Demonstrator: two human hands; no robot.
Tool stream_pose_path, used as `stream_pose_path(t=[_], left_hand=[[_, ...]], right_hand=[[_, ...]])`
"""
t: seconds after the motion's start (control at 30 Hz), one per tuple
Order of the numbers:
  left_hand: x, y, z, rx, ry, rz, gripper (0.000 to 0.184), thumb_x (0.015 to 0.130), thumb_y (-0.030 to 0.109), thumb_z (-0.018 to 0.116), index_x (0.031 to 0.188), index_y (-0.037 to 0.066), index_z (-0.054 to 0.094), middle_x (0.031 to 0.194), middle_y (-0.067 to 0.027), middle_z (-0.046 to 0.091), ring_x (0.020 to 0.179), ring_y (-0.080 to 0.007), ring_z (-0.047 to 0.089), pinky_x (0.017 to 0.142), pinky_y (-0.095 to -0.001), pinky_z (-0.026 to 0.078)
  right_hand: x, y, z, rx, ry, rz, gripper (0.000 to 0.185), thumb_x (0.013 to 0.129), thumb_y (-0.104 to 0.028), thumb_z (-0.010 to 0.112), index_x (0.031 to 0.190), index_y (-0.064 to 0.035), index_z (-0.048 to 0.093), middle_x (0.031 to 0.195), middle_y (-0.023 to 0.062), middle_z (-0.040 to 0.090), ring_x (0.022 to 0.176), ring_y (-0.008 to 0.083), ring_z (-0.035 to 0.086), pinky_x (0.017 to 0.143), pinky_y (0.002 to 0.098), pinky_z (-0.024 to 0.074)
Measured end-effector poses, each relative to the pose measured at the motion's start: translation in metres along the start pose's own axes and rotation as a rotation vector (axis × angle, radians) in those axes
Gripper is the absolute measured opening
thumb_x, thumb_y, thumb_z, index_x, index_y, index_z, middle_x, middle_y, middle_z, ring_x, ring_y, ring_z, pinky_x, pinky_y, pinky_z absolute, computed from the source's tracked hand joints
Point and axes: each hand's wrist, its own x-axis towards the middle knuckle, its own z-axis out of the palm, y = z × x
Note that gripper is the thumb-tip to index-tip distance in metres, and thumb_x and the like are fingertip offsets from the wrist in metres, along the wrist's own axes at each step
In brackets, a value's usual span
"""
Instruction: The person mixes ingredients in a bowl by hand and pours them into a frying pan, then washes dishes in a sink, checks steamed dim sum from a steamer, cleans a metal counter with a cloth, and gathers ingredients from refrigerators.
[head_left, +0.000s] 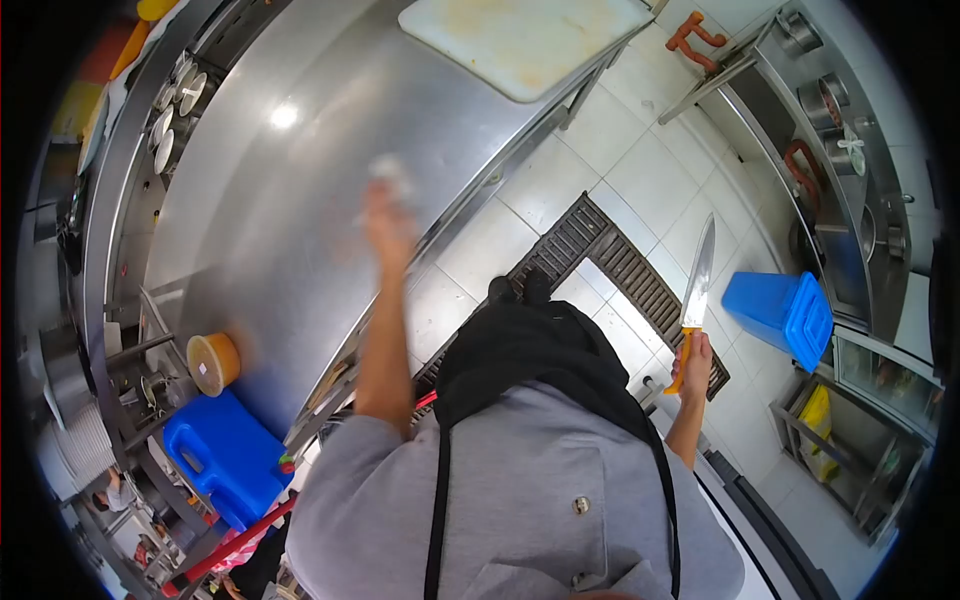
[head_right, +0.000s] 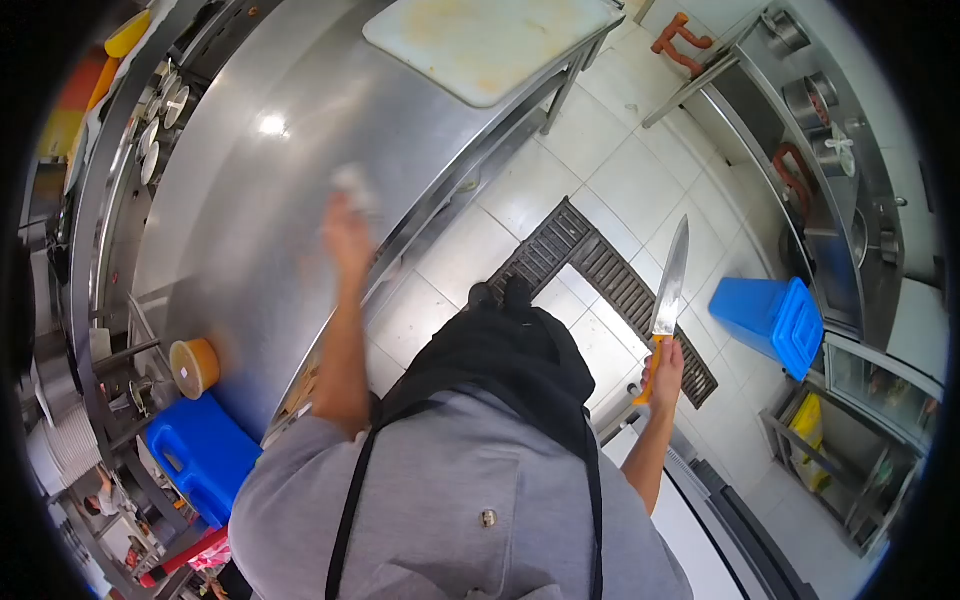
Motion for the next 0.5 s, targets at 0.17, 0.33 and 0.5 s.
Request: stream_pose_path(t=[0.17, 0.33, 0.5], left_hand=[[-0.048, 0.116, 0.118, -0.361, -0.295, 0.428, 0.038, 0.079, 0.003, 0.054, 0.117, 0.001, 0.060, 0.124, -0.0199, 0.057, 0.116, -0.0361, 0.052, 0.102, -0.0413, 0.040], [0.129, 0.097, 0.035, -0.381, 0.022, -0.135, 0.033, 0.084, 0.005, 0.052, 0.115, -0.003, 0.061, 0.117, -0.0230, 0.061, 0.108, -0.0319, 0.059, 0.092, -0.0414, 0.046], [0.256, 0.016, 0.117, 0.268, 0.208, 0.324, 0.026, 0.081, 0.009, 0.058, 0.102, -0.006, 0.063, 0.094, -0.0269, 0.062, 0.089, -0.0388, 0.060, 0.082, -0.0455, 0.047]], right_hand=[[0.006, -0.012, 0.021, 0.008, -0.054, -0.092, 0.029, 0.100, -0.041, 0.042, 0.095, -0.0131, 0.049, 0.058, -0.0008, 0.047, 0.039, 0.0072, 0.042, 0.032, 0.0223, 0.0332], [0.012, -0.039, 0.025, 0.142, -0.059, -0.084, 0.026, 0.100, -0.039, 0.043, 0.093, -0.0138, 0.046, 0.058, -0.0009, 0.047, 0.037, 0.0073, 0.041, 0.031, 0.0213, 0.0323], [0.038, -0.051, 0.017, 0.102, -0.029, -0.086, 0.026, 0.100, -0.038, 0.044, 0.093, -0.0133, 0.047, 0.057, -0.0007, 0.046, 0.038, 0.0071, 0.041, 0.031, 0.0216, 0.0323]])
